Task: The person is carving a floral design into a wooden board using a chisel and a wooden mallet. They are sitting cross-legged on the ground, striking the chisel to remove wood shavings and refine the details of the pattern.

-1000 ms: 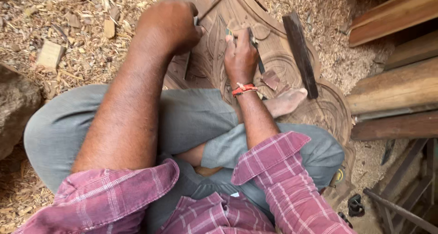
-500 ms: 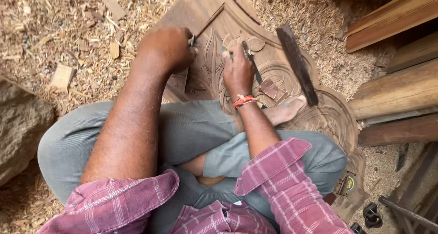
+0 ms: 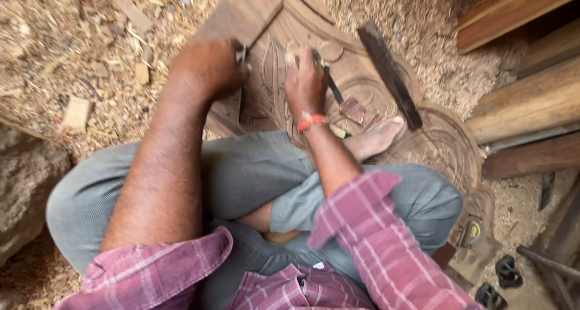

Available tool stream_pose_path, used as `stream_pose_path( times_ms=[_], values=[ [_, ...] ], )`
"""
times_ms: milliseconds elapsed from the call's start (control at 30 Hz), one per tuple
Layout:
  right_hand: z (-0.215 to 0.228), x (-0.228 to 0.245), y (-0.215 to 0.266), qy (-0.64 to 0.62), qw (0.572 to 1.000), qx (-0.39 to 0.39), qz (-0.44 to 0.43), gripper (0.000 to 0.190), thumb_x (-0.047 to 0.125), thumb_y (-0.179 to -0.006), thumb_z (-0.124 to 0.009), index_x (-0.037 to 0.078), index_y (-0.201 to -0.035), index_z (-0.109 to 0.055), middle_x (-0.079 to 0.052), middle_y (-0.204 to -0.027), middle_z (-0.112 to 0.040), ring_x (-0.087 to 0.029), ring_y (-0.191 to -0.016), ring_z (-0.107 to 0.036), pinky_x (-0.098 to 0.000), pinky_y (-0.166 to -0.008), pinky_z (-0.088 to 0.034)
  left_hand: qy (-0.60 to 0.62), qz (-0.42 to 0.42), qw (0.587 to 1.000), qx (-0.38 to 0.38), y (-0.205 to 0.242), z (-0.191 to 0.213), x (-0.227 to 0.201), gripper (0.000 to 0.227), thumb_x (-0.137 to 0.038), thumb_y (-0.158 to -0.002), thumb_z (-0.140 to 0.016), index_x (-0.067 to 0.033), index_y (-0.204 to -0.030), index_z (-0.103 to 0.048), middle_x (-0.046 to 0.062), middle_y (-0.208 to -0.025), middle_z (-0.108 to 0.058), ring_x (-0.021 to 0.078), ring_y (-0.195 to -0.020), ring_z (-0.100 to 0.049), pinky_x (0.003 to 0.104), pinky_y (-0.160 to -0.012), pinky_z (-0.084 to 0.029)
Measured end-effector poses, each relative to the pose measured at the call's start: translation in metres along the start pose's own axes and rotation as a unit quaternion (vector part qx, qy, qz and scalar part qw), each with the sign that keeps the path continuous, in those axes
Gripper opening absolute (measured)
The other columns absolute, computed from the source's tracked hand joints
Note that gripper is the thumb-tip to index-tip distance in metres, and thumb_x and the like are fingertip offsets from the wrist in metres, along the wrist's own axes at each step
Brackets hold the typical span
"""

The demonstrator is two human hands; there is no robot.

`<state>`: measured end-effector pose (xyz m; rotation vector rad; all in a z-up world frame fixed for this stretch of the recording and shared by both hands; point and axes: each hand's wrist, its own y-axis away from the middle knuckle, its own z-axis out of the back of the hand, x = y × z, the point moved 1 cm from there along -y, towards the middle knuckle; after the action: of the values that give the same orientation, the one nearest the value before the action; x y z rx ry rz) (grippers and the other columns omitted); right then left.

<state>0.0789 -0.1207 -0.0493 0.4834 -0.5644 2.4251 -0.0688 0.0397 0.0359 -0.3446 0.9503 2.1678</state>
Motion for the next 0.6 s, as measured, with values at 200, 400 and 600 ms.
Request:
stream_pose_path(
  times_ms=[200,400,600],
  values=[
    [0.019,0.0,0.004,-0.002,0.998,0.068,-0.02,0.017,0.017,-0.097,-0.065,0.009,-0.11,-0.06,-0.019,-0.091,-0.072,-0.046,-0.083,-0.068,-0.0547,-0.065,-0.051,-0.094,-0.057,0.993,-0.033,-0.006,-0.007,0.003,0.045,-0.043,-0.103,-0.059,-0.0078,-0.131,-0.066,0.02,-0.13,-0.066,0.0368,-0.121,-0.062,0.048,-0.104,-0.051],
    [0.004,-0.004,-0.015,-0.03,0.997,0.065,-0.019,0.013,0.018,-0.102,-0.063,0.009,-0.11,-0.057,-0.018,-0.09,-0.072,-0.044,-0.084,-0.069,-0.054,-0.067,-0.051,-0.098,0.015,0.995,-0.033,-0.015,-0.017,0.007,0.063,-0.048,-0.1,-0.06,0.0011,-0.138,-0.055,0.026,-0.15,-0.04,0.0426,-0.137,-0.041,0.052,-0.105,-0.045],
    [0.019,0.004,-0.004,-0.003,0.998,0.065,0.005,0.018,0.018,-0.098,-0.064,0.008,-0.112,-0.057,-0.021,-0.087,-0.069,-0.046,-0.081,-0.067,-0.056,-0.064,-0.049,-0.101,0.03,0.994,-0.006,-0.007,-0.007,-0.001,0.058,-0.043,-0.104,-0.055,0.0019,-0.141,-0.054,0.025,-0.147,-0.046,0.038,-0.135,-0.047,0.053,-0.101,-0.052]
  ],
)
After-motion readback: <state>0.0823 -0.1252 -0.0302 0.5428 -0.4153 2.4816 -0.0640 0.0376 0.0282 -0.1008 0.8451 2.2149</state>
